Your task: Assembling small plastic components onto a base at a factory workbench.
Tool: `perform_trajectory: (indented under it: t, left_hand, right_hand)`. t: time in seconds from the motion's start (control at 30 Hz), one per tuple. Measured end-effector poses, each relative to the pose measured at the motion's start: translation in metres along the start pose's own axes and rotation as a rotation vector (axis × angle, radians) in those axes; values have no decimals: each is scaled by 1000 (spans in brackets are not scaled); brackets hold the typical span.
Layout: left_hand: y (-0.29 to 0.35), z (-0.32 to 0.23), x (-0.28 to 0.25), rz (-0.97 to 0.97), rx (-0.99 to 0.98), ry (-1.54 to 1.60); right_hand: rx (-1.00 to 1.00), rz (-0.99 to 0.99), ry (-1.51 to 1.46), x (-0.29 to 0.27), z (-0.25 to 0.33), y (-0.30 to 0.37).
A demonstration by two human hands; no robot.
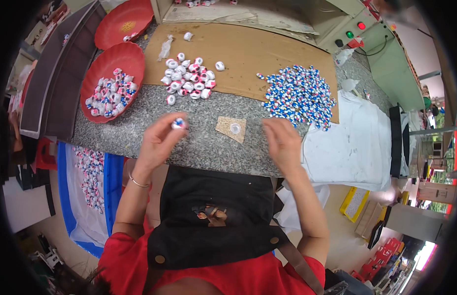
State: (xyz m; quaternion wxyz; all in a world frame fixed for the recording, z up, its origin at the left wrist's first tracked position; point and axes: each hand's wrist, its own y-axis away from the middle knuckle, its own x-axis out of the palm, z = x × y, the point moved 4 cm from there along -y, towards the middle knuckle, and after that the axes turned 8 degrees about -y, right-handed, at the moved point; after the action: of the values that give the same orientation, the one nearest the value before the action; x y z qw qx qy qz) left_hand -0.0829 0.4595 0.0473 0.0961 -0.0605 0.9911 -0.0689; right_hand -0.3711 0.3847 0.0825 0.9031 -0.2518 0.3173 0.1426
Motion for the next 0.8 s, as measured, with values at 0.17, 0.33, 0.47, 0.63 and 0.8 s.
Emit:
perform_trajectory:
  t: [0.17,0.33,0.47,0.63,0.8]
  left_hand:
    - [-15,-29,-101,-477,344,-1028]
    - [-19,-36,-90,-644,433,-1099]
    - [-52,-27,4,-196,484,-822]
    - [-89,2,63,-103,651,-1158]
    - [-92,-2,55,7,633,-1165]
  right_hand:
    - [21,180,219,-6,-39,1]
    - [160,296,349,-1,-40,-12]
    - [151,269,385,0,-54,-8]
    - [269,171,-7,5,-29,6]
    - [165,142,-92,23,-20,19]
